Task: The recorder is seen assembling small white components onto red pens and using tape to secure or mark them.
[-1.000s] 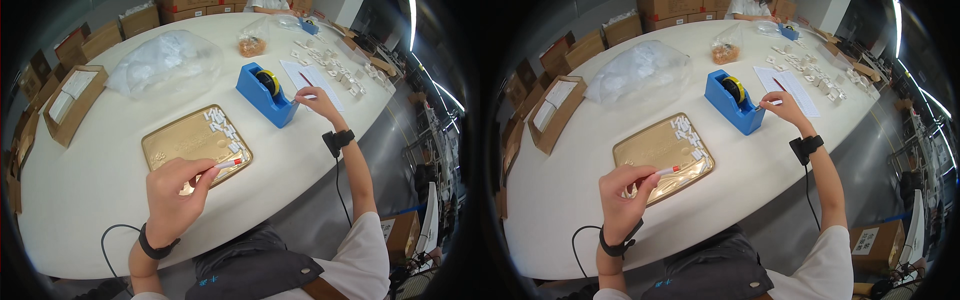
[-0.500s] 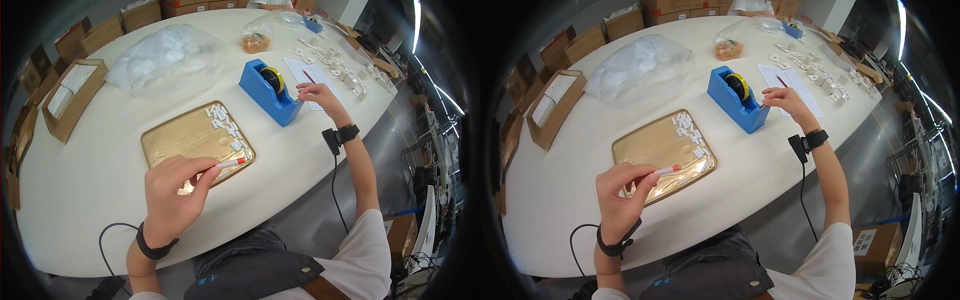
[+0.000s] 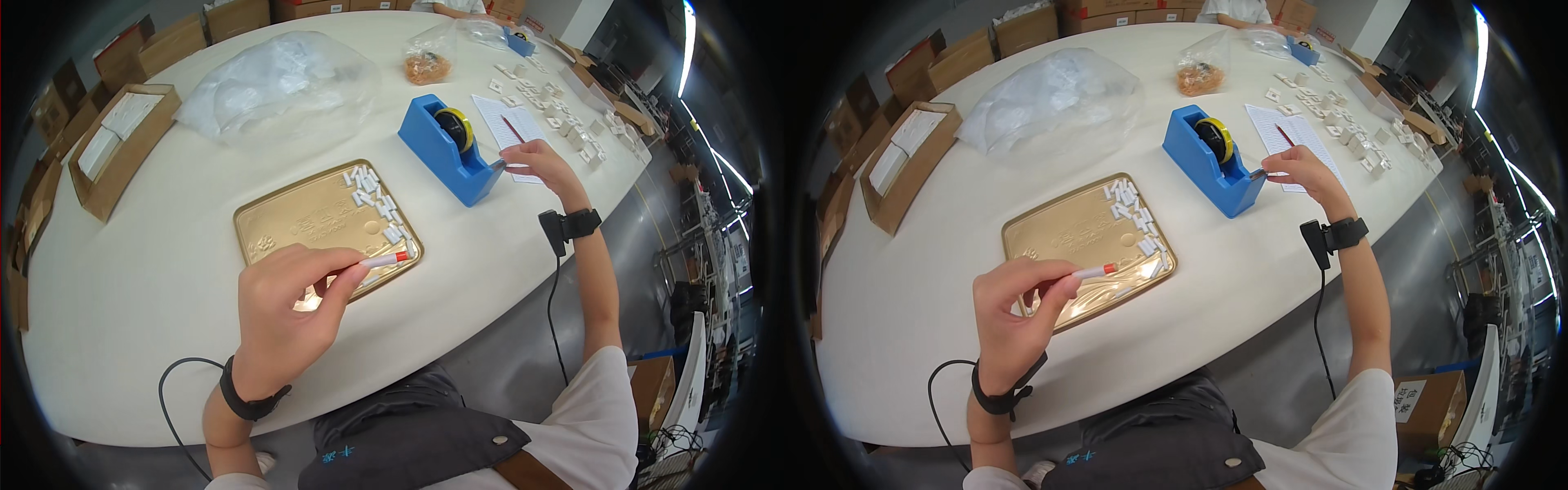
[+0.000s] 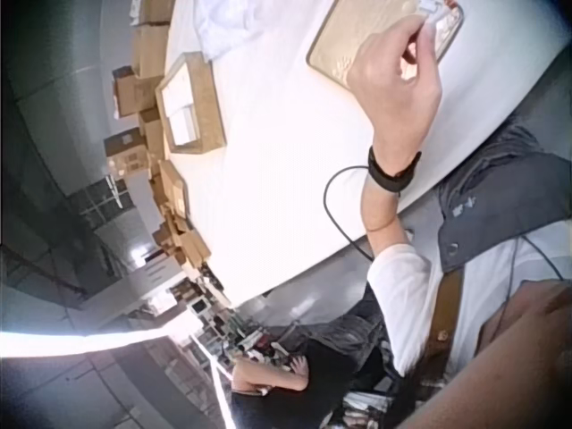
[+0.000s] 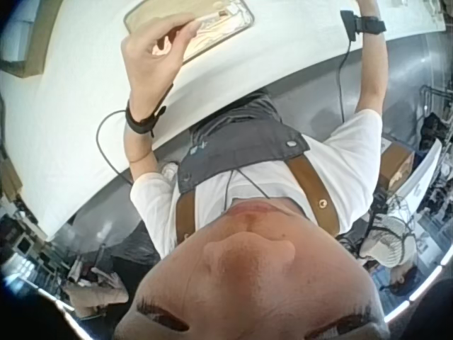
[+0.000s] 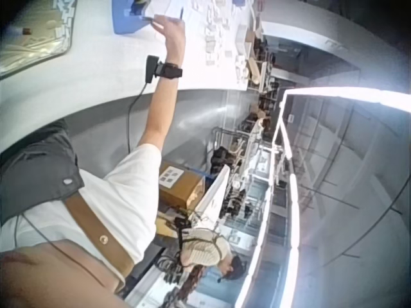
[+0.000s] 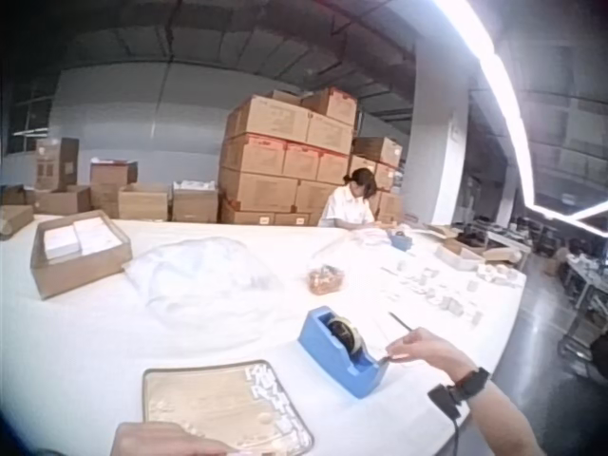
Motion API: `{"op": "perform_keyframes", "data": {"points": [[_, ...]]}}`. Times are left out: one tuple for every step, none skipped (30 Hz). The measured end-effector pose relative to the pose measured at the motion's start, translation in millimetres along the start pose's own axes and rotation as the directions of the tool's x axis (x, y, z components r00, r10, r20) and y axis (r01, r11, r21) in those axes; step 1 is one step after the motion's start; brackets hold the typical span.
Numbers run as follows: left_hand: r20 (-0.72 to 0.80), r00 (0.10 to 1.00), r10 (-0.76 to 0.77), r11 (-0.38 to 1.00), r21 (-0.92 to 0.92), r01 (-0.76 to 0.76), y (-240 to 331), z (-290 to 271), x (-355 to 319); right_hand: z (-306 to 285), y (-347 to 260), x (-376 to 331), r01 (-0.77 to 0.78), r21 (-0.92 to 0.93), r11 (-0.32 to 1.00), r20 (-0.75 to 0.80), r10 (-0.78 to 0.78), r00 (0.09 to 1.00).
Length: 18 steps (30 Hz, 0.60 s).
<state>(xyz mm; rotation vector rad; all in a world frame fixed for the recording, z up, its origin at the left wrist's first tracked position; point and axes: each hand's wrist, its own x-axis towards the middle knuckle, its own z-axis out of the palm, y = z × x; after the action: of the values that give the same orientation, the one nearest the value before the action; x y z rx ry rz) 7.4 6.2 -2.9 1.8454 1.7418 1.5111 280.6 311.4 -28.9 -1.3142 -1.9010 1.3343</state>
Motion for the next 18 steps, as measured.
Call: {"op": "perform_keyframes", "data": {"points": [[0.0,1.0,0.001,1.0,0.001,-0.001,-0.5,-0.3,0.1,5.7,-4.0,-4.5,-0.002,0.0,1.0,0.0,0.002,1.0],[0.004,1.0,0.001,1.0,0.001,-0.001,0.0,-0.1,0.5,7.7,-6.2,-7.6,-0.004,-0.001,1.0,-0.004,0.004,1.0],[0.008,1.0,0.002,1.0,0.001,-0.002,0.7,-0.1,0.8,6.2,-2.4,-6.1,-0.006,-0.004,1.0,-0.01,0.006,1.0],[0.011,1.0,0.002,1.0,0.001,-0.002,1.1,0.1,1.0,3.9,4.9,-2.6,-0.007,-0.007,1.0,-0.016,0.007,1.0],[0.008,1.0,0.004,1.0,-0.002,-0.004,1.3,0.3,0.8,4.1,7.9,-1.2,-0.008,-0.008,1.0,-0.021,0.008,1.0],[0.005,1.0,0.006,1.0,-0.006,-0.005,1.4,0.5,0.6,3.9,9.5,-0.8,-0.016,-0.051,0.999,-0.018,0.015,1.0],[0.002,1.0,0.007,1.0,-0.009,-0.007,1.6,0.7,0.3,4.1,10.3,-0.9,-0.023,-0.094,0.995,-0.015,0.022,1.0],[0.003,1.0,0.008,1.0,-0.01,-0.008,1.8,0.6,0.4,5.2,9.9,-0.8,-0.029,-0.137,0.99,-0.012,0.028,1.0],[0.005,1.0,0.008,1.0,-0.012,-0.008,2.2,0.3,0.6,7.4,9.0,-1.3,-0.028,-0.161,0.987,-0.031,0.023,0.999],[0.007,1.0,0.008,1.0,-0.013,-0.008,2.3,0.1,0.6,10.5,7.3,-2.2,-0.028,-0.185,0.982,-0.051,0.018,0.999],[0.006,1.0,0.008,1.0,-0.016,-0.008,2.3,0.2,0.3,12.1,5.4,-3.6,-0.028,-0.209,0.978,-0.072,0.013,0.997],[0.004,1.0,0.008,1.0,-0.02,-0.008,2.0,0.4,0.0,11.6,4.0,-3.9,-0.038,-0.228,0.973,-0.067,0.023,0.997],[0.002,1.0,0.008,1.0,-0.023,-0.008,2.0,0.4,-0.3,10.7,2.5,-3.5,-0.048,-0.246,0.968,-0.062,0.034,0.997],[0.002,1.0,0.006,1.0,-0.024,-0.006,2.4,0.5,-0.6,9.6,1.9,-3.2,-0.059,-0.265,0.962,-0.059,0.045,0.997],[0.002,1.0,0.005,1.0,-0.025,-0.004,3.1,0.7,-0.8,8.2,1.8,-2.2,-0.071,-0.267,0.961,-0.048,0.06,0.997],[0.002,1.0,0.003,1.0,-0.026,-0.003,3.8,0.9,-1.0,6.3,1.7,-1.2,-0.083,-0.269,0.96,-0.038,0.075,0.996],[0.002,1.0,0.007,1.0,-0.031,-0.007,4.4,1.1,-1.2,4.4,1.8,-1.2,-0.095,-0.273,0.957,-0.028,0.09,0.996],[0.002,1.0,0.011,0.999,-0.035,-0.011,5.1,1.3,-1.4,1.5,2.5,-2.3,-0.114,-0.291,0.95,-0.035,0.109,0.993]]}}
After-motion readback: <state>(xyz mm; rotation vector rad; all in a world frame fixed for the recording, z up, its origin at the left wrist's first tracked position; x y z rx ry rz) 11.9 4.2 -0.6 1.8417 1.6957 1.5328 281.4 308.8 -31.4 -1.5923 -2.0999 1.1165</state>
